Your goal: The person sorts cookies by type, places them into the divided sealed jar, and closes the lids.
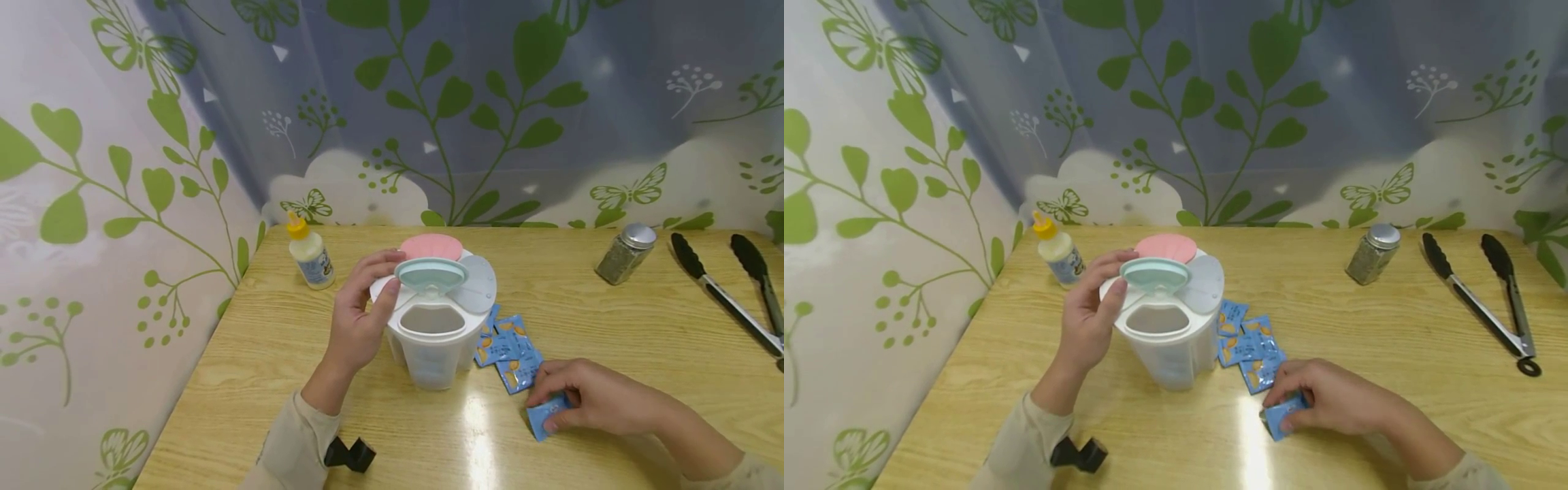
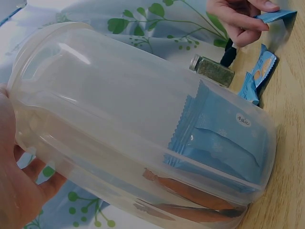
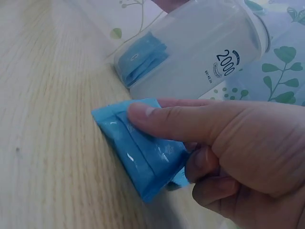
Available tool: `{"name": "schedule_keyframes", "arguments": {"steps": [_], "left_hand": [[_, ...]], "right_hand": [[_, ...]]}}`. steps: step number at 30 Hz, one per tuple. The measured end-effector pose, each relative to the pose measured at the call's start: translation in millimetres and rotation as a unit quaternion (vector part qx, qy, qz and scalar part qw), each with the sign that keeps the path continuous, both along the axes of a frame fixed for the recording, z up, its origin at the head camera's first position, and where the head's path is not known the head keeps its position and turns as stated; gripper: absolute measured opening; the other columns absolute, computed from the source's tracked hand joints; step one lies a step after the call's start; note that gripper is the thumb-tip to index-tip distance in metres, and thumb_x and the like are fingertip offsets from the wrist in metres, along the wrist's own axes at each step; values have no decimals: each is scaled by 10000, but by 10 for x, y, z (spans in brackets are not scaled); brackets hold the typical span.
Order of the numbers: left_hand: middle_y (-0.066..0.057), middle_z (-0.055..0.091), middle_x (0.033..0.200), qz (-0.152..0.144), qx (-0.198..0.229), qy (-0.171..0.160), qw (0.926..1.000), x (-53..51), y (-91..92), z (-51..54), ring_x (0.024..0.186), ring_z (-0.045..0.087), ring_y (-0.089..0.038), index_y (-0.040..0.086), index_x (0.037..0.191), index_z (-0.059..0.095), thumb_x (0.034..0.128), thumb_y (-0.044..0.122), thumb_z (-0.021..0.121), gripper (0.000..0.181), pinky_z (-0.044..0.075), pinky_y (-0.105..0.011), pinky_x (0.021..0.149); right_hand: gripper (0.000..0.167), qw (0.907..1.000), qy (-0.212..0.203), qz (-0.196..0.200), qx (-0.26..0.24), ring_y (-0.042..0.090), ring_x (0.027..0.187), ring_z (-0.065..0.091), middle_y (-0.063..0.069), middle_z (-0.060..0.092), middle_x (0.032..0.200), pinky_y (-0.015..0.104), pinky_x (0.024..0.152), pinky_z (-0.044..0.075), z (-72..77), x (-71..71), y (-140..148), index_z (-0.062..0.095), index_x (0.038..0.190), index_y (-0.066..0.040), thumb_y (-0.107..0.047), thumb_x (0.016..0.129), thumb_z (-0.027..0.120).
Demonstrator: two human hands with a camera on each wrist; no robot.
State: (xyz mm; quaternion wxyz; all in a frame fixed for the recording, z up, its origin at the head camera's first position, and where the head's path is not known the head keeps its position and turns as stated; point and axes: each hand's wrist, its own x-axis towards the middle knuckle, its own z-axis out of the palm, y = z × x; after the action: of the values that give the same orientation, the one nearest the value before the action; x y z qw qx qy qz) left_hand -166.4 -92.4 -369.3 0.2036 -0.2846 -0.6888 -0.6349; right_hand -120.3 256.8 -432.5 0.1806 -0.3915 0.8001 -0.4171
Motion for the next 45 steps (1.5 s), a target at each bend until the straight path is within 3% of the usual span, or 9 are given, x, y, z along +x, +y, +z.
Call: {"name": "schedule_keyframes", "arguments": {"steps": [7, 11, 17, 24, 36, 41, 45], "left_hand": [[-182, 607, 1284, 11, -45, -41, 10000, -1, 1, 3, 1287, 544, -258, -38, 1110, 651, 981, 91, 553, 207, 506, -297, 1019], [-182, 608, 1284, 16, -62, -52, 10000, -6, -1, -9, 1288, 545, -260, -38, 1106, 651, 975, 83, 555, 203, 511, -297, 1011], [-178, 608, 1284, 38, -79, -50, 9999, -3, 2, -7, 1286, 547, -257, -33, 1108, 650, 977, 83, 549, 203, 510, -299, 1013], [-175, 609, 1285, 29, -62, -38, 10000, -5, 7, -5, 1290, 543, -259, -31, 1111, 651, 975, 79, 548, 203, 503, -307, 1027], [-173, 607, 1291, 53, -91, -91, 9999, -10, -3, -19, 1285, 547, -252, -30, 1111, 649, 977, 86, 554, 201, 510, -289, 1007], [-170, 607, 1292, 68, -109, -94, 9999, -10, -6, -22, 1286, 547, -252, -27, 1113, 648, 978, 84, 555, 199, 511, -290, 1005], [-167, 608, 1291, 83, -108, -87, 9999, -10, -9, -24, 1288, 545, -251, -25, 1113, 649, 976, 82, 553, 198, 513, -287, 1001]], "right_hand": [[112, 9997, 60, 36, -240, -39, 704, 479, -68, 637, 930, 175, 539, 460, 31, 26, -42, 754, 1006, -215, -186, 905, 718], [135, 9985, 50, -20, -545, -20, 653, 454, -44, 645, 921, 176, 499, 432, 57, 53, -61, 736, 993, -223, -121, 908, 708], [183, 9972, -125, -232, -707, -96, 579, 348, -56, 631, 920, 184, 438, 380, 113, 76, -76, 679, 1034, -219, -62, 944, 654], [206, 9912, -562, -435, -1120, 20, 443, 279, 36, 517, 728, 189, 384, 328, 217, 103, -135, 617, 1057, -160, 22, 972, 571], [229, 9789, -616, -941, -1704, 172, 449, 272, 83, 372, 604, 237, 370, 293, 410, 110, -235, 587, 1032, -104, 105, 957, 533], [260, 9740, -324, -1104, -1953, 179, 453, 268, 54, 332, 616, 249, 363, 276, 508, 102, -319, 586, 1028, -90, 145, 938, 522], [289, 9660, -14, -1336, -2214, 187, 451, 289, -6, 463, 703, 264, 360, 284, 605, 81, -433, 589, 1005, -86, 180, 907, 532]]}}
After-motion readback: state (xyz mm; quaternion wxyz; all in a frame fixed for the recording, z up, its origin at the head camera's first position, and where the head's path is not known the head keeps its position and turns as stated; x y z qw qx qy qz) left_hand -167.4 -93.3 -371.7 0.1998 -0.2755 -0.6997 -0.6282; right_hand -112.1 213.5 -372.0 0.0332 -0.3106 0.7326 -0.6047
